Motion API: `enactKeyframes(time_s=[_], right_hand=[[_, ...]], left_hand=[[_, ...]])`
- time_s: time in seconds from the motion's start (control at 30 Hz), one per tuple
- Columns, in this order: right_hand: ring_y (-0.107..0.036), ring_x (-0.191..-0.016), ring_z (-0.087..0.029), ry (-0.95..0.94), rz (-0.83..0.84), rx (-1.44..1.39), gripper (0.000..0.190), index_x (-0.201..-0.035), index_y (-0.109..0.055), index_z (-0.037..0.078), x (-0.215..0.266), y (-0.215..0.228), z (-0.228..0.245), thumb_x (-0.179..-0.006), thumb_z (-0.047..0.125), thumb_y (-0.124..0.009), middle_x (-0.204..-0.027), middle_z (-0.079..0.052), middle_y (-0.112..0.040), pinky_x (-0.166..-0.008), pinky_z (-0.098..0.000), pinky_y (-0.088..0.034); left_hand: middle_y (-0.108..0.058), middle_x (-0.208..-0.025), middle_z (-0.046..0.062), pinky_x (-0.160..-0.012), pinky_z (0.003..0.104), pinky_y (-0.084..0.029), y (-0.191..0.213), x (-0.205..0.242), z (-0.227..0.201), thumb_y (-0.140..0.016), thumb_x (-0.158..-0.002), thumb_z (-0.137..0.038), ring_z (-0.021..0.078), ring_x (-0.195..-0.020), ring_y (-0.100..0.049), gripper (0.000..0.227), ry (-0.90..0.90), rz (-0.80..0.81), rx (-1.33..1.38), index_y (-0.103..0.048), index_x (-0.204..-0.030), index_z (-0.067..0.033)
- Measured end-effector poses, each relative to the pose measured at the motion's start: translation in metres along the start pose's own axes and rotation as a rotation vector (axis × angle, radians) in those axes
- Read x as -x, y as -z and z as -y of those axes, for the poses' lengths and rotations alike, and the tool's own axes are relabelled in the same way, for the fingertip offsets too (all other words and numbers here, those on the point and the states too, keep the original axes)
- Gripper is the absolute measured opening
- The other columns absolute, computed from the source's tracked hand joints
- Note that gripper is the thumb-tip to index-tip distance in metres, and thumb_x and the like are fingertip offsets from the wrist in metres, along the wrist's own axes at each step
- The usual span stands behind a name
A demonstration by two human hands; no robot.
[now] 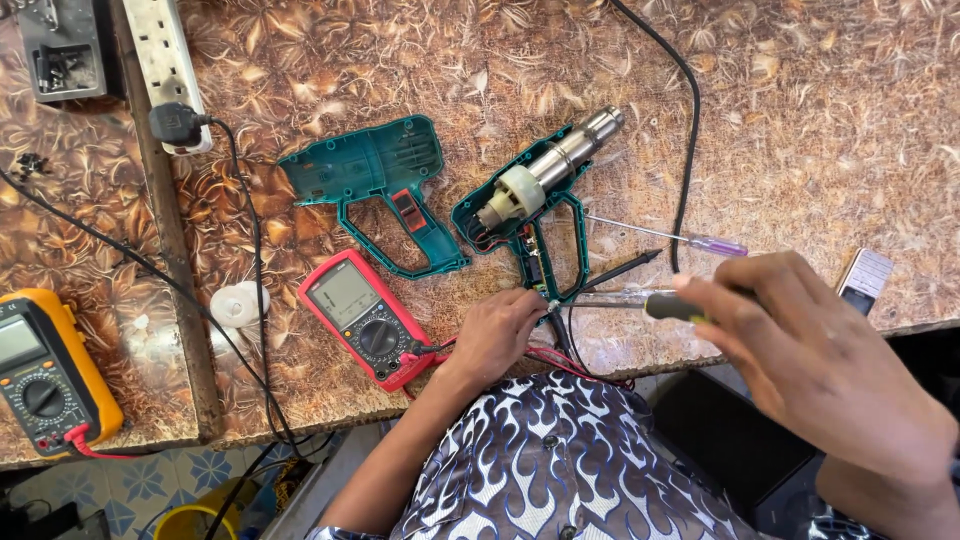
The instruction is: The person repairs a corded electric drill by connecting internal wires and securing them with a screwdriver. They then reassemble the drill's casing and test the tool by plugging it into a power strip.
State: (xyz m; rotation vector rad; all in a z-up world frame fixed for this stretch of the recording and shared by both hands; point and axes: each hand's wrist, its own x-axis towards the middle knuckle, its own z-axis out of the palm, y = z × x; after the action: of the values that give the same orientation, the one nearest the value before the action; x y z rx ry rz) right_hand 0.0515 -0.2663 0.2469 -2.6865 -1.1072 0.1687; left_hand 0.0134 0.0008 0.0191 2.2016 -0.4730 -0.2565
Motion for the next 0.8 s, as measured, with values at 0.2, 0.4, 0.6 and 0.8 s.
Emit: enactKeyframes(time_s=[0.2,0.4,0.6,0.8], right_hand=[[-0.062,-0.081,-0.022,0.004,-0.095,0.333,0.043,-0.115,-0.065,0.01,-0.009,-0.001,0.019,-0.095,0.048,-0.07,-0.1,-0.007,-0.064,-0.073,-0.0338,-0.053],[-0.056,-0.098,-0.035,0.039,-0.014,-0.016,0.042,-0.131,-0.054,0.006,0.005,-0.002,0.016,-0.09,-0.002,-0.06,-0.114,-0.017,-0.054,-0.082,-0.0449,-0.052],[-0.062,-0.069,-0.023,-0.005,-0.122,0.319,0.031,-0.108,-0.063,0.01,-0.004,-0.005,0.031,-0.102,0.04,-0.063,-0.093,-0.008,-0.064,-0.063,-0.0365,-0.051],[-0.064,-0.078,-0.026,-0.019,-0.078,0.092,0.039,-0.129,-0.059,0.009,0.003,-0.004,0.027,-0.093,0.019,-0.071,-0.11,-0.015,-0.058,-0.071,-0.0403,-0.057]], left_hand=[[-0.073,-0.089,0.008,-0.072,0.039,-0.06,-0.004,0.001,0.004,-0.058,-0.101,-0.015,0.022,-0.078,-0.071,0.009,-0.005,0.02,-0.037,-0.065,-0.101,-0.01],[-0.072,-0.085,0.01,-0.07,0.04,-0.06,-0.001,0.0,0.001,-0.058,-0.1,-0.01,0.0235,-0.074,-0.07,0.007,-0.039,-0.008,-0.026,-0.065,-0.1,-0.0071],[-0.064,-0.07,0.006,-0.053,0.031,-0.052,-0.004,-0.001,-0.007,-0.058,-0.101,-0.008,0.0194,-0.061,-0.061,0.009,0.032,0.015,-0.084,-0.064,-0.095,-0.0062],[-0.065,-0.071,0.007,-0.053,0.034,-0.052,-0.001,-0.002,-0.008,-0.059,-0.1,-0.007,0.0207,-0.061,-0.062,0.007,0.022,0.013,-0.076,-0.064,-0.095,-0.006]])
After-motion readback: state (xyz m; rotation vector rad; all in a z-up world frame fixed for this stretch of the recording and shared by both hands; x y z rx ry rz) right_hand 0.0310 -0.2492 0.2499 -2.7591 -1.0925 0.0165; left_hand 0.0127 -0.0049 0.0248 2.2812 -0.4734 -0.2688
